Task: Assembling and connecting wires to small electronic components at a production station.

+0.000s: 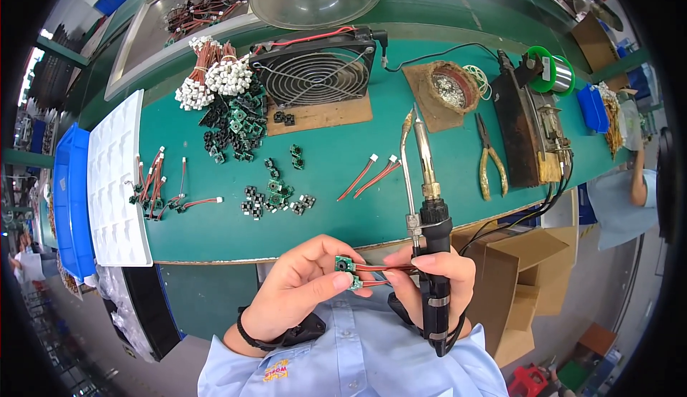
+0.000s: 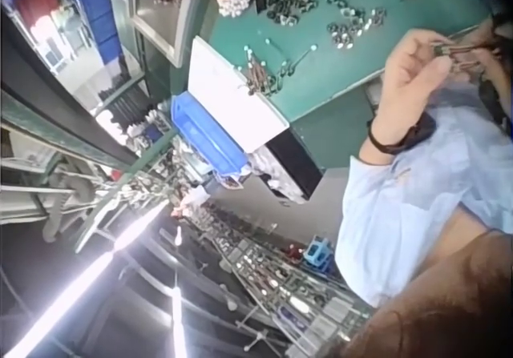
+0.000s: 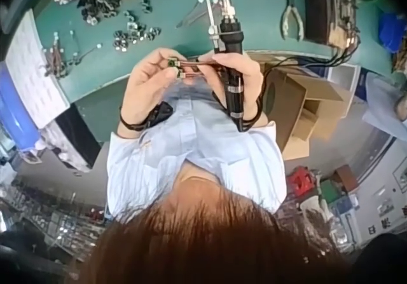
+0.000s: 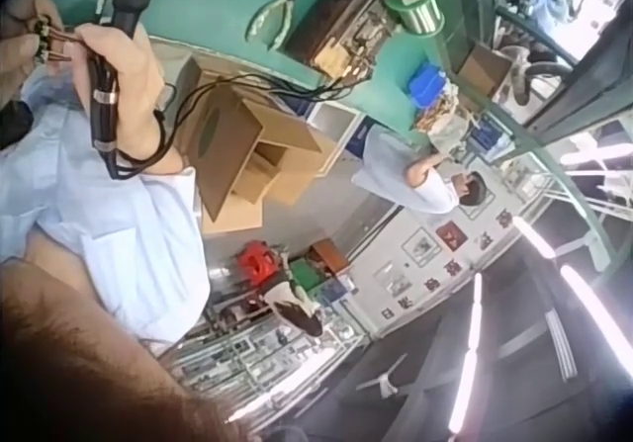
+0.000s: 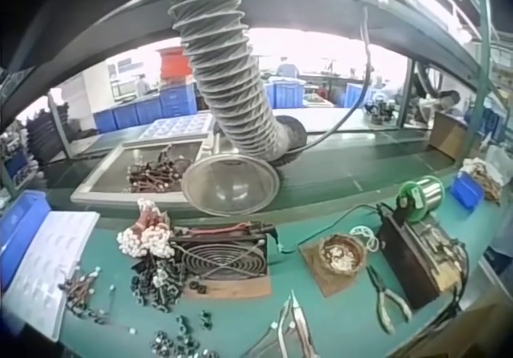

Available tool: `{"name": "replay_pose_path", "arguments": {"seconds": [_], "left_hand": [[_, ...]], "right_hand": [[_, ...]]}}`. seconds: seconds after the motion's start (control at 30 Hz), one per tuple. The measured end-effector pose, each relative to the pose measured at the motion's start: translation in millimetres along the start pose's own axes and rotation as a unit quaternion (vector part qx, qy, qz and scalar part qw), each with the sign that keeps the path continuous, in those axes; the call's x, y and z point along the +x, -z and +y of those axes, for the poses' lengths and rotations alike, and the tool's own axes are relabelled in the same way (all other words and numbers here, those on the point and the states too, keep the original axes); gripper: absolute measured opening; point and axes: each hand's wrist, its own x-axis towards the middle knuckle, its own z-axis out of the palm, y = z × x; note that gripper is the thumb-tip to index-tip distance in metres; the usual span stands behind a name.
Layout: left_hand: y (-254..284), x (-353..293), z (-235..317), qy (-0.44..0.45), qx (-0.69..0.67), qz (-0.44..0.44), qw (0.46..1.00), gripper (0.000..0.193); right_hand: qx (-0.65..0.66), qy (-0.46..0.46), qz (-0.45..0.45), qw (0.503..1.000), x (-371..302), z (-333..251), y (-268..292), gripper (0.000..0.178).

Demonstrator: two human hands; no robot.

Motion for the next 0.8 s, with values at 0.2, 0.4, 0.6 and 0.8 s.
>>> {"name": "replay_pose_path", "arguments": {"seconds": [0.2,0.4,0.6,0.8], "left_hand": [[-2,-3,2,-0.010,0.019,0.003,1.000,0.025],[-5,-3,2,-0.020,0.026,0.003,0.999,0.023],[-5,2,-3,-0.070,0.064,0.025,0.995,0.019],[12,10,-9,-0.194,0.155,0.053,0.967,0.013]], "right_hand": [[0.011,0.017,0.000,1.000,2,0,1,0.045],[0.013,0.029,0.003,1.000,2,0,4,0.047],[-0.020,0.028,0.001,0.999,-2,12,4,0.044],[-0.124,0.062,0.114,0.984,-21,18,31,0.059]]}}
